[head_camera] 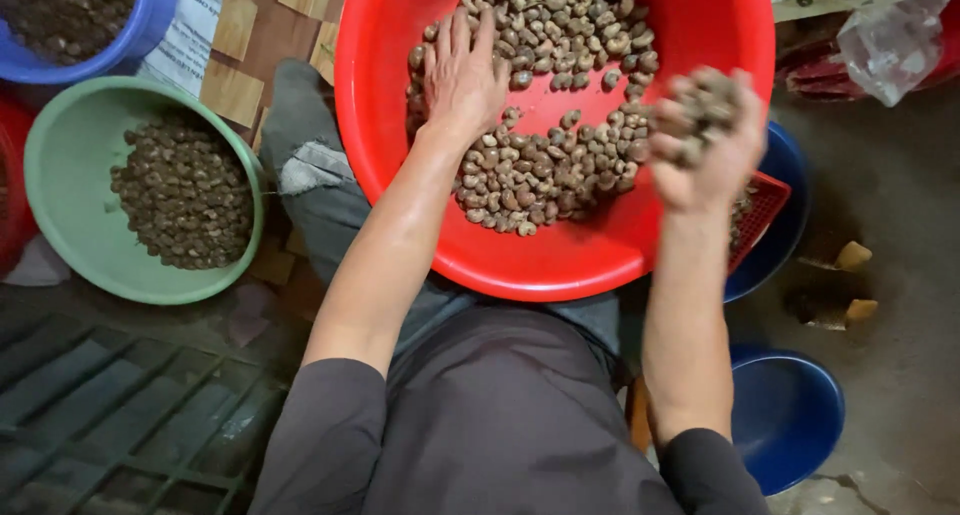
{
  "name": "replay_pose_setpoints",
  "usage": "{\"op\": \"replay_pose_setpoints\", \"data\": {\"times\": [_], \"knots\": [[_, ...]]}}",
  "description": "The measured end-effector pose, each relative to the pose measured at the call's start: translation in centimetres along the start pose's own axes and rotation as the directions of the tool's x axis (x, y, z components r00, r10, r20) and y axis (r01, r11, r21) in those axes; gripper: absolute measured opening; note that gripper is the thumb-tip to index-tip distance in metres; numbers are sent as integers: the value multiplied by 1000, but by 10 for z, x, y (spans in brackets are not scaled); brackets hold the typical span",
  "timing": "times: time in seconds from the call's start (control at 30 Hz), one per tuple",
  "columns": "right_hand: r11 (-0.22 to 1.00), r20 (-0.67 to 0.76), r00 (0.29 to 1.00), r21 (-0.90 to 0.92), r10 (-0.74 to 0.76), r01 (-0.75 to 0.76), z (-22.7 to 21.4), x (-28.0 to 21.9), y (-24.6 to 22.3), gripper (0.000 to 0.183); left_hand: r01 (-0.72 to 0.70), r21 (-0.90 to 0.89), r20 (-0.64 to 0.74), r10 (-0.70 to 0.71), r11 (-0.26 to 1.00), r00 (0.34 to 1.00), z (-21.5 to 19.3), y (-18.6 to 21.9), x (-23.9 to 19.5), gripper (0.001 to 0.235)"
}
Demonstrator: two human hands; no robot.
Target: The person sorts cashew nuts by hand from a large red basin into a smaller red basket. They repeatedly scoop handfuls of nuts, separate them, and transfer the selected ones into the basket while seated.
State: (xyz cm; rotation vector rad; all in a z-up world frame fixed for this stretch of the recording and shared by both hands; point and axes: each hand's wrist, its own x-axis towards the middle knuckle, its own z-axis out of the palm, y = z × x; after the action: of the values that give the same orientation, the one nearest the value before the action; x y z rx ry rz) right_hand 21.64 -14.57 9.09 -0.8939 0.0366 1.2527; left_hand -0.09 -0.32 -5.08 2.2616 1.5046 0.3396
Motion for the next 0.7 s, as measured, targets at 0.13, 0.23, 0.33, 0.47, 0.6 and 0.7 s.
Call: {"op": "replay_pose_setpoints", "data": {"times": [0.13,0.23,0.33,0.47,0.6,0.7], "knots": [[976,-98,979,114,-176,187,-86,-47,-60,26,7,105,400,-49,994,915,-5,14,-7,81],[942,-222,959,244,-178,231,-148,-68,-76,24,-129,161,575,13,979,818,-14,36,-18,83],[928,-473,869,239,-144,284,-232,-65,-64,25,-224,166,669,57,960,741,-24,55,-37,78],[964,-706,708,167,-29,206,-392,-33,-19,28,-317,130,603,179,939,777,-20,51,-68,66],[833,-698,715,421,45,359,-347,-57,-19,29,-425,-136,468,436,895,768,-69,92,-113,56],[838,-662,749,403,-11,368,-315,-72,-37,60,-287,-458,532,518,842,670,-118,140,-143,52]]}}
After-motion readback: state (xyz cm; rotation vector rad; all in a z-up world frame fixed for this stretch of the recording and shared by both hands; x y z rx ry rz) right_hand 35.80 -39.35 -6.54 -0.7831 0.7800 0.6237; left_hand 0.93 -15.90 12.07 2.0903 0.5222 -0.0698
